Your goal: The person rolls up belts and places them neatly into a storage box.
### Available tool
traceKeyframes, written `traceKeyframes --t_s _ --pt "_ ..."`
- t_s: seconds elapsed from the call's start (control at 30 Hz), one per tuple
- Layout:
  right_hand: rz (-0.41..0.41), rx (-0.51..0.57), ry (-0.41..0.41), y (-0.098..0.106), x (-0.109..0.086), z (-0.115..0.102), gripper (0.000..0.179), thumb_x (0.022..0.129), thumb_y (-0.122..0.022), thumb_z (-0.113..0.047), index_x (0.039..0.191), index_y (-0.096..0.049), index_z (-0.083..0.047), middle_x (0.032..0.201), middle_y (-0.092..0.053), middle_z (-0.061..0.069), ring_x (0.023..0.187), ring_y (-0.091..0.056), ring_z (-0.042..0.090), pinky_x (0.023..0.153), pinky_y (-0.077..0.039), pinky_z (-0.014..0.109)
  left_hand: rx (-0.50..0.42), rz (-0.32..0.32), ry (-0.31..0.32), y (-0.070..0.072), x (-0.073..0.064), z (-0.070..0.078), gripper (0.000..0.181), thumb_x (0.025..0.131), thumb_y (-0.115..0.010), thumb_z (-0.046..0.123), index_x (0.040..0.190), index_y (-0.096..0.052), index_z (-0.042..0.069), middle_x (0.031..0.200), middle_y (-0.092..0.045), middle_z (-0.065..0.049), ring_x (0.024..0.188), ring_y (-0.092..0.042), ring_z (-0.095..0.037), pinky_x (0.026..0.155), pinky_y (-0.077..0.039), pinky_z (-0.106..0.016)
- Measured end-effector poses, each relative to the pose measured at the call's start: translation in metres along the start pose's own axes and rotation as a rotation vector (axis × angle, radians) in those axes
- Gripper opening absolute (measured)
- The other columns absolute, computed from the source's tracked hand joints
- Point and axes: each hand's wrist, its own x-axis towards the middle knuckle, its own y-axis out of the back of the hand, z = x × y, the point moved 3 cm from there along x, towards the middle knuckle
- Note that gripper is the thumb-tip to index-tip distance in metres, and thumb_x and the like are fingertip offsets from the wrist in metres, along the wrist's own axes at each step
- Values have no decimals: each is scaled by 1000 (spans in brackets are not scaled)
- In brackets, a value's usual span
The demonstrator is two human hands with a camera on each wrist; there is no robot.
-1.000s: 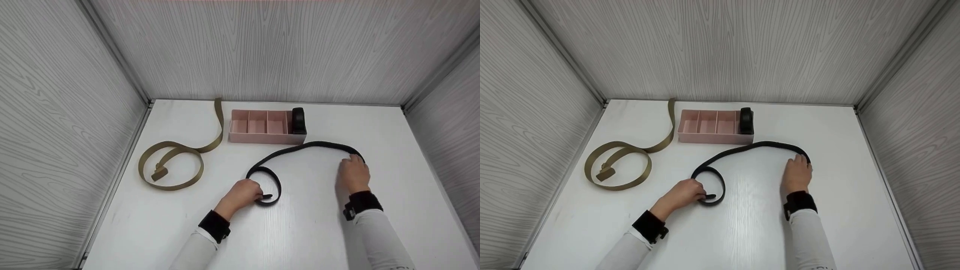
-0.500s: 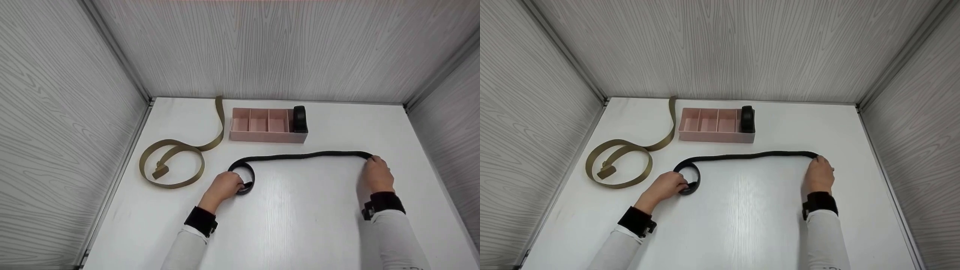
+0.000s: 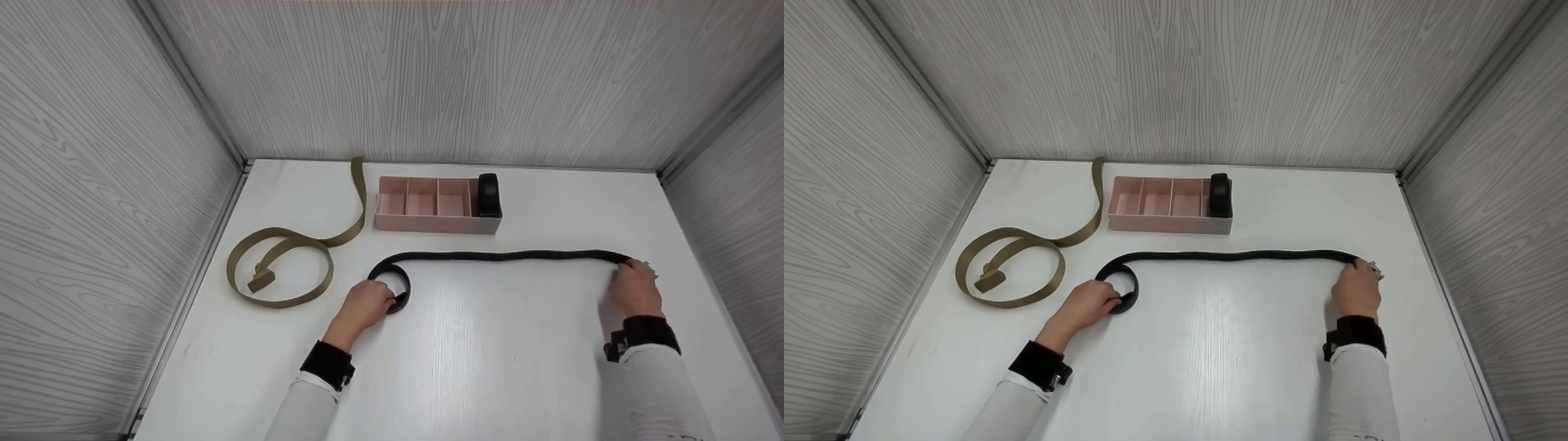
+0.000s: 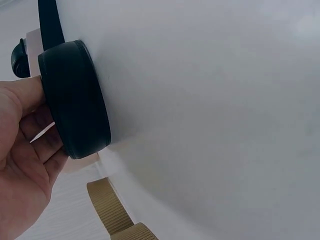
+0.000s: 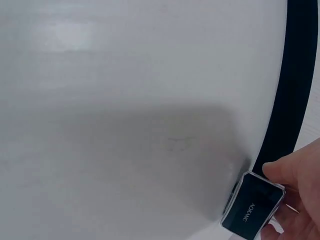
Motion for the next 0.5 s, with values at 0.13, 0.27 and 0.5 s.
traceKeyframes --t_s 0.13,0.27,0.5 --pt "2 1 33 -6 3 -11 32 91 -42 -5 111 -51 17 115 -40 38 107 -34 57 89 -28 63 19 16 -3 -4 0 6 11 81 -65 17 72 -72 14 69 -62 0 70 -60 -20 65 -47 -35" --pt "-13 -17 50 -14 8 -32 31 89 -47 -8 111 -53 14 115 -42 36 107 -37 55 91 -23 65 58 38 -29 -8 2 16 11 81 -65 17 72 -72 14 69 -61 0 69 -60 -21 65 -46 -34" --pt "129 8 249 -33 9 -94 25 78 -61 -1 102 -59 8 119 -42 33 107 -40 51 93 -28 58 102 75 -52 -20 8 36 13 82 -64 19 72 -71 14 68 -60 2 68 -60 -18 67 -46 -33"
